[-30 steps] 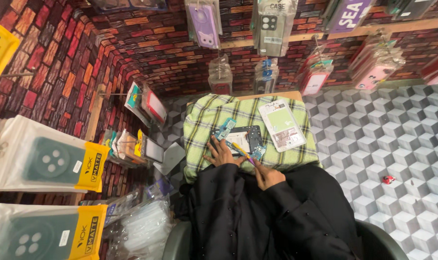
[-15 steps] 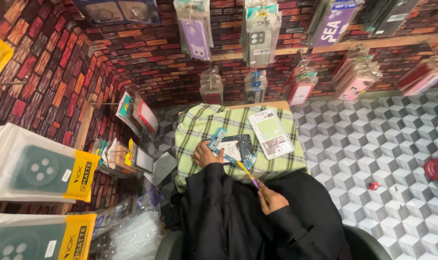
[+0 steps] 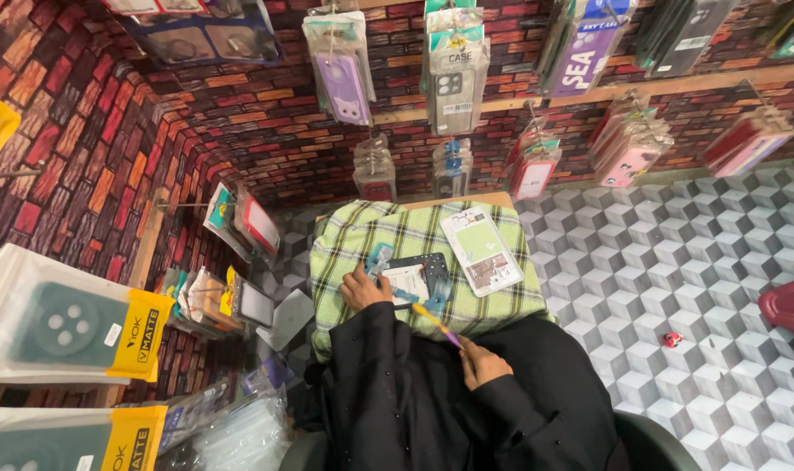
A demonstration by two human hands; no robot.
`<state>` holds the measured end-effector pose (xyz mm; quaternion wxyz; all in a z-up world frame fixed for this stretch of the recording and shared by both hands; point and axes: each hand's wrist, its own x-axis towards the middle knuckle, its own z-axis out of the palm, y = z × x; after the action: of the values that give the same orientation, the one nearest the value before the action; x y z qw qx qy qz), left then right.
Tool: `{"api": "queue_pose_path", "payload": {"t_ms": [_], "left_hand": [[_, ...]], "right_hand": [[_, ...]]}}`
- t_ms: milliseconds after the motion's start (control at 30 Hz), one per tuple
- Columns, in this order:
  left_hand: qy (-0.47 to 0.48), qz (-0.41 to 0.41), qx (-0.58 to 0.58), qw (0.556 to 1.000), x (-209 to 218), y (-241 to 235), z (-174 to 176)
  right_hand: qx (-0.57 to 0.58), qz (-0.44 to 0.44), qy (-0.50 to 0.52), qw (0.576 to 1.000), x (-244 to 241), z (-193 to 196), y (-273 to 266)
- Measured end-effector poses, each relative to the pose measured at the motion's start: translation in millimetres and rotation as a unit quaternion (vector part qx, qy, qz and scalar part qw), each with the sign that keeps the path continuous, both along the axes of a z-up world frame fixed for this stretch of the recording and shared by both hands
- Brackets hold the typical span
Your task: The person uses a small screwdriver to manipulate components on a disassembled mobile phone motherboard placed on a plaid cloth. The person repeatedly loosens and tightens screws on the board while handling small parts and connectors.
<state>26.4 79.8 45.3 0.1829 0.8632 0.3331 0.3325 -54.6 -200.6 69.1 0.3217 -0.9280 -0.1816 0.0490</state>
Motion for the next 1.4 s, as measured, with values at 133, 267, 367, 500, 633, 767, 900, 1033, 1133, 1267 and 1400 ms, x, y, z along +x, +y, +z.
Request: {"api": "queue_pose_path", "payload": {"t_ms": [133, 267, 367, 500, 633, 767, 900, 1033, 1133, 1267, 1400], "left_hand": [[-0.119, -0.032, -0.141, 0.982, -4, 6, -1], [-0.221, -0.077, -0.266, 0.935, -15, 4, -2], [-0.353, -0.142, -0.369, 0.848, -34, -10, 1], [-0.344, -0.221, -0.197, 0.891, -60, -20, 18], [-0.252, -0.199, -0.192, 0.927, -65, -25, 37], [-0.230, -0.195, -0.066, 0.951, -53, -22, 28], [-0.184, -0.178, -0.173, 0.951, -44, -8, 0], [-0.129, -0.162, -0.293, 0.933, -38, 4, -17], [-0.118, -0.160, -0.341, 0.919, -38, 3, -20], [-0.095, -0.149, -0.330, 0.927, -35, -1, -17], [-0.106, -0.176, -0.227, 0.952, -37, -4, -14]], "right_hand": [[0.024, -0.018, 0.026, 0.999, -1, 16, 0], [0.083, -0.053, 0.011, 0.995, 0, 25, 3], [0.161, -0.054, -0.026, 0.985, 2, 21, 2], [0.200, -0.113, 0.069, 0.971, 10, 1, -2], [0.273, -0.104, 0.077, 0.953, 18, -22, -6], [0.272, -0.102, 0.061, 0.955, 22, -31, -8], [0.178, -0.123, 0.078, 0.973, 22, -22, -9], [0.145, -0.097, -0.012, 0.985, 27, -11, -7], [0.131, -0.087, -0.025, 0.987, 30, -11, -8], [0.116, -0.094, 0.013, 0.989, 31, -14, -9], [0.114, -0.082, 0.023, 0.990, 32, -16, -9]]}}
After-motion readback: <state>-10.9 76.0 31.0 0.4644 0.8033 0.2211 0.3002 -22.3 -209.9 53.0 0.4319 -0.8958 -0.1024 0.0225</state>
